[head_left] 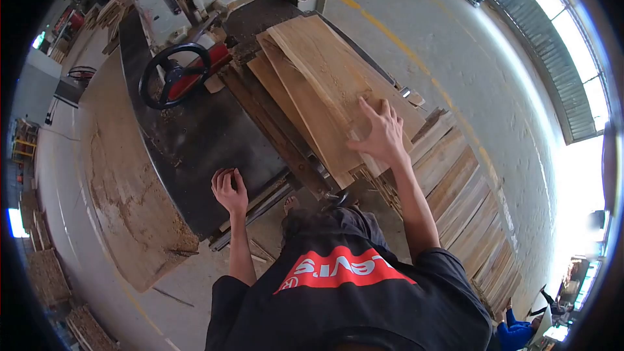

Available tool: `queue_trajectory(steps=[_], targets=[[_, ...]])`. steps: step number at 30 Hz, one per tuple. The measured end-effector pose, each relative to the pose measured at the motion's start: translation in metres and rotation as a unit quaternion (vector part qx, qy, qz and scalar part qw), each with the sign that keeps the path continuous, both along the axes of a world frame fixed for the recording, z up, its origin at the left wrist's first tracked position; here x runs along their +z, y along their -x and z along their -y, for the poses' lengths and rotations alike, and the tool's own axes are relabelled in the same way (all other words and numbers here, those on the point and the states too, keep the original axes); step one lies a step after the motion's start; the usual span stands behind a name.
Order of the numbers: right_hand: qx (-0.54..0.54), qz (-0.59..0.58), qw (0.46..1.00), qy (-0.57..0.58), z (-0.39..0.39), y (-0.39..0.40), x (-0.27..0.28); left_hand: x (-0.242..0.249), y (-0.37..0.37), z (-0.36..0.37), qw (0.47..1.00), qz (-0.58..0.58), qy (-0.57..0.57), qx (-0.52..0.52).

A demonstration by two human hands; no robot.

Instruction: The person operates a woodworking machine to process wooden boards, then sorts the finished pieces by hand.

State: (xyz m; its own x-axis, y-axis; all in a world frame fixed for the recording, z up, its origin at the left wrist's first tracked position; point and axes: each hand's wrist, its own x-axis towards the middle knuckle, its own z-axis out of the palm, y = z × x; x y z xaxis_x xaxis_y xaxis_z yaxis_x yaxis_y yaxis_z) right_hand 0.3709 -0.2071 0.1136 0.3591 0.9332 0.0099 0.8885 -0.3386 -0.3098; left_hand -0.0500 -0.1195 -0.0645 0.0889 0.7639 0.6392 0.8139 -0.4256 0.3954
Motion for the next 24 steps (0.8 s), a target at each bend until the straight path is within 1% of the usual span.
queue_trajectory(steps=[3,4,5,6,7,8,9,11,12,13,14,15,17,18,19,20,21,22,24], targets=[[-0.017,-0.086,0.994,-0.069,0.016,0.039,0.019,0.001,0.000,0.000,1.000,0.004,0.002,0.001],[-0.003,-0.179,0.979,-0.097,0.020,0.048,0.044,0.001,-0.001,0.001,1.000,0.003,0.002,0.010],[-0.003,-0.335,0.938,-0.082,0.024,0.051,0.054,0.001,-0.001,0.002,1.000,0.002,0.005,0.012],[-0.005,-0.482,0.874,-0.064,0.030,0.050,0.060,0.002,0.000,0.002,1.000,0.002,0.008,0.013],[-0.009,-0.615,0.787,-0.043,0.034,0.047,0.061,0.003,-0.001,0.001,1.000,0.002,0.010,0.014],[-0.036,-0.714,0.698,-0.020,0.042,0.044,0.038,0.003,-0.002,0.001,1.000,0.009,-0.007,0.012],[-0.063,-0.799,0.598,0.010,0.052,0.040,-0.001,0.004,-0.003,0.000,1.000,0.012,-0.006,0.016],[-0.107,-0.874,0.472,0.050,0.053,0.057,-0.018,0.003,-0.001,0.002,0.999,0.018,0.003,0.029],[-0.123,-0.878,0.458,0.057,0.047,0.085,-0.004,0.001,-0.002,0.005,0.981,0.179,0.068,0.025],[-0.142,-0.882,0.443,0.066,0.046,0.109,0.003,-0.001,-0.001,0.011,0.933,0.335,0.127,0.022],[-0.145,-0.852,0.496,0.086,0.045,0.123,-0.006,-0.004,0.000,0.023,0.857,0.484,0.174,0.017],[-0.143,-0.848,0.496,0.122,0.046,0.135,-0.019,0.006,-0.001,0.045,0.821,0.540,0.186,-0.022],[-0.132,-0.844,0.489,0.178,0.042,0.159,-0.049,0.054,-0.009,0.076,0.740,0.633,0.198,-0.115],[-0.133,-0.835,0.493,0.204,0.039,0.169,-0.055,0.064,-0.013,0.097,0.734,0.624,0.225,-0.149],[-0.128,-0.853,0.460,0.213,0.040,0.175,-0.061,0.072,-0.016,0.123,0.724,0.615,0.253,-0.184],[-0.123,-0.868,0.428,0.221,0.042,0.180,-0.066,0.094,-0.015,0.144,0.777,0.510,0.334,-0.155],[-0.116,-0.881,0.397,0.231,0.039,0.185,-0.073,0.117,-0.017,0.158,0.813,0.397,0.408,-0.122],[-0.082,-0.889,0.373,0.253,0.032,0.182,-0.101,0.131,-0.021,0.167,0.854,0.300,0.407,-0.125],[0.052,-0.836,0.491,0.239,0.013,0.179,-0.083,0.148,-0.029,0.176,0.905,0.095,0.395,-0.124]])
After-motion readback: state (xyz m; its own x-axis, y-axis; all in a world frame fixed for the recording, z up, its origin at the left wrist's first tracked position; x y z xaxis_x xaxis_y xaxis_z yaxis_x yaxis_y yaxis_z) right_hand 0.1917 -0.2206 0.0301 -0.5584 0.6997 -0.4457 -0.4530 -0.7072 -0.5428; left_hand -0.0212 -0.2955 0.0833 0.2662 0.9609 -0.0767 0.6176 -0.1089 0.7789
